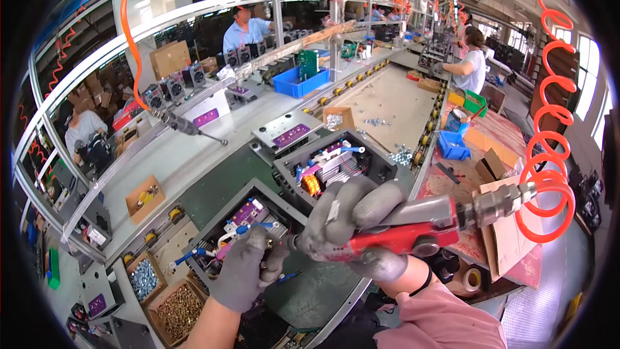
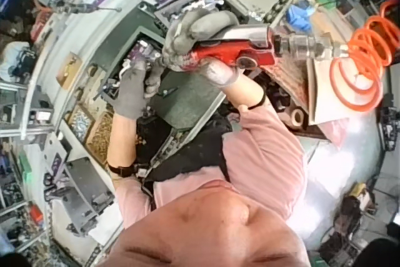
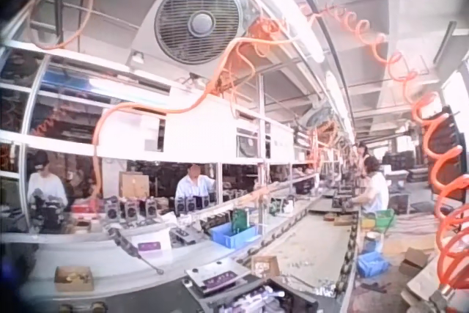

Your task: Assembling electronic power supply units by screwing components into metal chassis using an electric screwdriver.

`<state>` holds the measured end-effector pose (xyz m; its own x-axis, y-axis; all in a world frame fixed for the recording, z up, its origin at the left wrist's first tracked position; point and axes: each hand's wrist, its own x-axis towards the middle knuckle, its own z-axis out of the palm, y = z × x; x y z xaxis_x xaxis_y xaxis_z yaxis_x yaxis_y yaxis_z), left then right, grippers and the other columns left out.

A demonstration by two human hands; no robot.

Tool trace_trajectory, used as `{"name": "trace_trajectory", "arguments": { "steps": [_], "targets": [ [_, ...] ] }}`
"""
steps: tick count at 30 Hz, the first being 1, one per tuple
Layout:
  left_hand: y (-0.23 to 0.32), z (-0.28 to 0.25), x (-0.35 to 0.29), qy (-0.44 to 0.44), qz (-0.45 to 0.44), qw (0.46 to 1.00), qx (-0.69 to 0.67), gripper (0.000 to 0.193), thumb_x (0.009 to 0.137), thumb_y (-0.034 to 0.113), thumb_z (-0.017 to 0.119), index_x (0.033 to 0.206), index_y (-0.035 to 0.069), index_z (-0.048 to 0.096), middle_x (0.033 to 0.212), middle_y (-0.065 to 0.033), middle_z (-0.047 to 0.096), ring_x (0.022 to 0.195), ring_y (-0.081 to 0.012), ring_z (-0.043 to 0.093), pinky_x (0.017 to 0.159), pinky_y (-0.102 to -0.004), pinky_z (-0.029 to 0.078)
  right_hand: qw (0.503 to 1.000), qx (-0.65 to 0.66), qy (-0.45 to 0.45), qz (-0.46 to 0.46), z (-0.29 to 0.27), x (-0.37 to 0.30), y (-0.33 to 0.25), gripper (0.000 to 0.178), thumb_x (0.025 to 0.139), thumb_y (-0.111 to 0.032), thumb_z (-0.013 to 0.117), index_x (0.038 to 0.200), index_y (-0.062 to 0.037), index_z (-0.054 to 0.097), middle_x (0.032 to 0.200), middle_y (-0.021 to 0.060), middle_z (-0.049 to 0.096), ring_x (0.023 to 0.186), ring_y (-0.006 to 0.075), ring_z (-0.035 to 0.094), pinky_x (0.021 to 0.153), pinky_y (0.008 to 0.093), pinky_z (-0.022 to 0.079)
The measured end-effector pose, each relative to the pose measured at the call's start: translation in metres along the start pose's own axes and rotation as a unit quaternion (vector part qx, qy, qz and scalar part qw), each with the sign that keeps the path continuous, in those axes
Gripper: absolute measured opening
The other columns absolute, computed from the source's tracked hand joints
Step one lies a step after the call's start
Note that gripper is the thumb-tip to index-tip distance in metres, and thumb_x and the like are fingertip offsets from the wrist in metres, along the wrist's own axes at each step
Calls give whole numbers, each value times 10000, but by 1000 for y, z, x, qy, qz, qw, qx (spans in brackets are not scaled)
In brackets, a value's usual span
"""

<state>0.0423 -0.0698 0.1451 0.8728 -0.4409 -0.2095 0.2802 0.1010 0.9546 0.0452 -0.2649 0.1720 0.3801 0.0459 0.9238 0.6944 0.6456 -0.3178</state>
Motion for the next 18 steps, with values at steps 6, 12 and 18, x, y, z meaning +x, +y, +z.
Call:
{"name": "trace_trajectory", "arguments": {
  "steps": [6, 12, 18],
  "targets": [
    [13, -75, 31, 187, 280, 778, 531, 346, 908, 341, 563, 1102, 56, 601, 907, -141, 658, 808, -248, 634, 763, -330, 474, 994, -43, 66, 70, -3, 15, 6, 355, 828, -283, 685, 1022, -106, 445, 868, 62, 433, 803, 211, 468, 628, 346, 485],
    [12, -68, 23, 153, 17, 621, 768, 791, 673, 474, 753, 1241, 12, 454, 1088, -150, 552, 1050, -312, 556, 877, -401, 468, 986, -61, 81, 131, 9, 30, 66, 334, 783, -139, 610, 1078, -8, 527, 829, 125, 596, 739, 208, 576, 676, 334, 483],
    [0, -85, 40, 207, 46, 586, 782, 578, 673, 382, 762, 1110, 66, 553, 1045, -109, 543, 989, -248, 572, 852, -376, 474, 960, -155, 92, 216, 29, 24, 115, 335, 786, -202, 593, 1070, -28, 550, 845, 122, 608, 753, 210, 588, 684, 345, 487]
  ]
}}
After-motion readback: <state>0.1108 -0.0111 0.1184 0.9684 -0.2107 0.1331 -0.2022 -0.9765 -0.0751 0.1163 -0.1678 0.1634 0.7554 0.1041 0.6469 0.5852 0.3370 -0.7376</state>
